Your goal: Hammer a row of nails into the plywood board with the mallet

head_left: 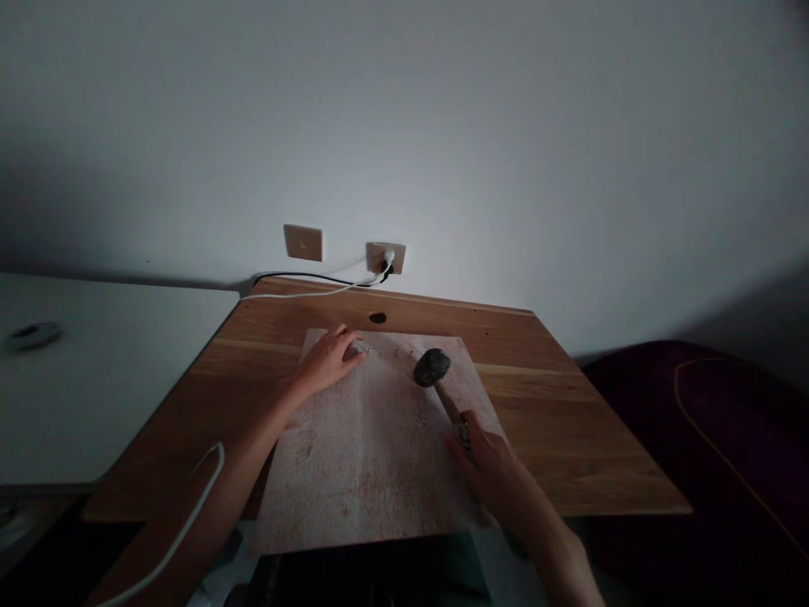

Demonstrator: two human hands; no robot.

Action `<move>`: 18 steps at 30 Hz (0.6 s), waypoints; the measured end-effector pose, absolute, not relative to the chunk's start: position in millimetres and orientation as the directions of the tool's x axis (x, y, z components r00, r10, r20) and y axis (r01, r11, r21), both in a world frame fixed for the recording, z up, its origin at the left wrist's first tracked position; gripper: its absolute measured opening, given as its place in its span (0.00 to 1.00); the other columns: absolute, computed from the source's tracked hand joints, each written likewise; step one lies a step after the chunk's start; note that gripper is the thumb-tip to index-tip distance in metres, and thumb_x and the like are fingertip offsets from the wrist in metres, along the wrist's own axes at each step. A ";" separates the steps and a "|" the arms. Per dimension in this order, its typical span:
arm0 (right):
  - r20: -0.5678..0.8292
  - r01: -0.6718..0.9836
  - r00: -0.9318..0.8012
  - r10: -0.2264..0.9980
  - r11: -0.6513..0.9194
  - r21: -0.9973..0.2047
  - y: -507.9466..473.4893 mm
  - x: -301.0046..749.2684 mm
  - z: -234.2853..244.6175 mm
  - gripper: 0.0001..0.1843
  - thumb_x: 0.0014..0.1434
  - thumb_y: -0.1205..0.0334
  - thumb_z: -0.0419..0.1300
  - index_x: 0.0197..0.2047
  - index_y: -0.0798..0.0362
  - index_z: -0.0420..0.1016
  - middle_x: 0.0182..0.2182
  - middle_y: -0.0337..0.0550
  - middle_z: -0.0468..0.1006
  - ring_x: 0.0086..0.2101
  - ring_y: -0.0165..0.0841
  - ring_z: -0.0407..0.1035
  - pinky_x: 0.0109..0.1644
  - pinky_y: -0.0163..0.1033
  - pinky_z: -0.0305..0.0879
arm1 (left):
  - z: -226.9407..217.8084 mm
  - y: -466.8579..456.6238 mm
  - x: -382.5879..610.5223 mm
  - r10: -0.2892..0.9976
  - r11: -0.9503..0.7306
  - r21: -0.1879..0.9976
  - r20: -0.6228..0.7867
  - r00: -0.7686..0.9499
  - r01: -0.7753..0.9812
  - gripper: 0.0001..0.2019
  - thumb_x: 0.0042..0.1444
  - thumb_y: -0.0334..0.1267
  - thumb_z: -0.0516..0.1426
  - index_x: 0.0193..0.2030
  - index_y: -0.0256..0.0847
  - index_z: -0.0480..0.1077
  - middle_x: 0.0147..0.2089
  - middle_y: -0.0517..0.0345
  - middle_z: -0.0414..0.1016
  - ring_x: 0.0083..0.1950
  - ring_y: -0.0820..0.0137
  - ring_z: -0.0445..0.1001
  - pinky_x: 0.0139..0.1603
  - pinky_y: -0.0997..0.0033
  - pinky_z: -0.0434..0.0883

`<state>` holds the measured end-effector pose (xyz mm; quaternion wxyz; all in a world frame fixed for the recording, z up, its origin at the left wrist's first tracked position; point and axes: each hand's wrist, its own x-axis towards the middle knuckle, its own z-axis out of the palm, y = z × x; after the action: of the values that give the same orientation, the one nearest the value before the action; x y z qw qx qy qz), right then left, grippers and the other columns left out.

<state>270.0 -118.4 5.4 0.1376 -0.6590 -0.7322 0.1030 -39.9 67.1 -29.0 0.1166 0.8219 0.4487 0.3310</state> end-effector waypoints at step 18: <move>0.390 0.936 -0.145 0.909 0.254 -0.244 -62.5 253.1 5.3 0.17 0.72 0.57 0.52 0.60 0.52 0.69 0.52 0.58 0.74 0.53 0.51 0.71 0.57 0.60 0.72 | -29.5 65.3 -41.5 0.807 -0.582 0.501 0.455 0.377 0.641 0.10 0.64 0.39 0.62 0.51 0.44 0.75 0.46 0.54 0.72 0.46 0.61 0.76 0.52 0.58 0.74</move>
<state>253.1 -62.5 5.3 0.2351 -0.6101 -0.7561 -0.0286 -41.5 65.3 -29.5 0.1213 0.8209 0.4407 0.3422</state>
